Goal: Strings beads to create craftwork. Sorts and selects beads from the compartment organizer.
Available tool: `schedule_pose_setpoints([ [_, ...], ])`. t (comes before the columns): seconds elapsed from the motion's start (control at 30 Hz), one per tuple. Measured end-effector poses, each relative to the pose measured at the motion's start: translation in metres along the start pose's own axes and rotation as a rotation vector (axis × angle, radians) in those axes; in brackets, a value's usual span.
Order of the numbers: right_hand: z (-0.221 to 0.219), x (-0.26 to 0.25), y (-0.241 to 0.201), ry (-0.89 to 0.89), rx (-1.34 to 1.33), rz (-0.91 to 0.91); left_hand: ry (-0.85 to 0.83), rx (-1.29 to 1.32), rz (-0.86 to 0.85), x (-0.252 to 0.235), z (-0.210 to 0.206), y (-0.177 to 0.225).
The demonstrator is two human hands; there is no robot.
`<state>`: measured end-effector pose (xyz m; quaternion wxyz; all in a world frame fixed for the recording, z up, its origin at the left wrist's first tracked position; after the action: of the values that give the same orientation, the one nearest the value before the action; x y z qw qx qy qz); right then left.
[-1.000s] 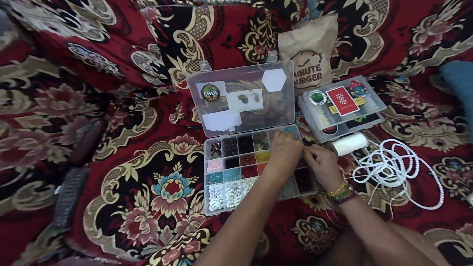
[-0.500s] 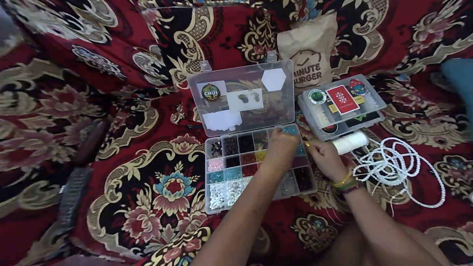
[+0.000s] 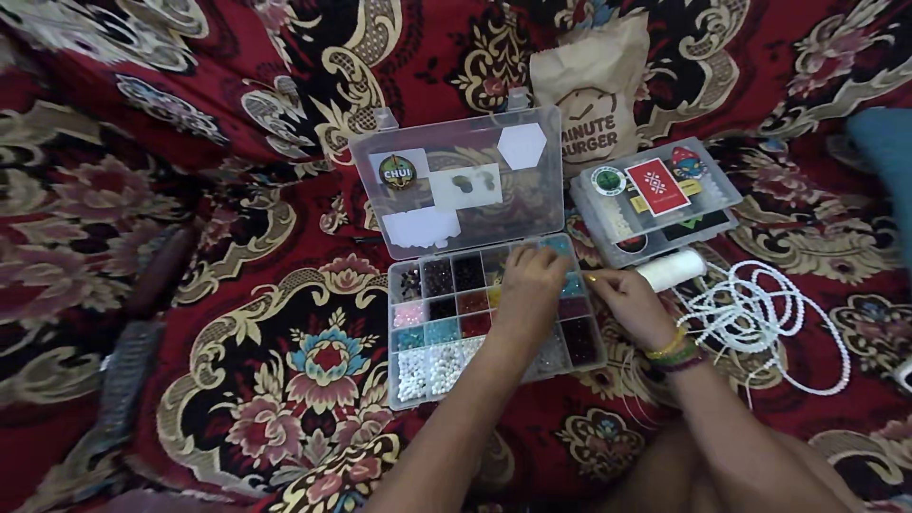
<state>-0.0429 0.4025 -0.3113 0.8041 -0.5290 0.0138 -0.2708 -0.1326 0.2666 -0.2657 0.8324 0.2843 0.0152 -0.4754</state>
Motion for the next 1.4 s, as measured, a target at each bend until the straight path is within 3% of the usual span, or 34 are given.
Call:
schedule_pose_setpoints([
  [0.13,0.004,0.006,-0.004,-0.021,0.087,0.05,-0.108,0.032,0.054,0.013,-0.006,0.01],
  [0.33,0.007,0.014,-0.004,-0.222,0.13,0.081,-0.063,-0.026,0.085,0.012,-0.021,0.013],
  [0.67,-0.002,0.018,-0.009,-0.131,0.232,0.064,-0.031,0.019,0.094,0.016,-0.028,0.01],
  [0.93,-0.007,0.021,-0.007,-0.08,0.296,0.198,0.049,-0.044,0.04,0.019,-0.03,0.012],
  [1.2,-0.004,0.022,-0.005,-0.127,0.206,0.236,-0.066,-0.045,0.108,0.016,-0.029,0.016],
  [1.4,0.005,0.017,0.0,-0.273,0.082,0.062,0.023,0.045,0.107,0.018,-0.027,0.011],
])
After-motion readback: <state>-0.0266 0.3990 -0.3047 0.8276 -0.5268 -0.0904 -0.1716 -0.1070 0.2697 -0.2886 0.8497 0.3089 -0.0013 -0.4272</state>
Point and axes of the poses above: each hand's wrist, its own x-axis away from the middle knuckle, its own z-axis out of the back of the hand, y = z × x, the point moved 4 cm from there along -x, towards the middle knuckle, and after that the axes turned 2 degrees about y, right-handed, at the moved point
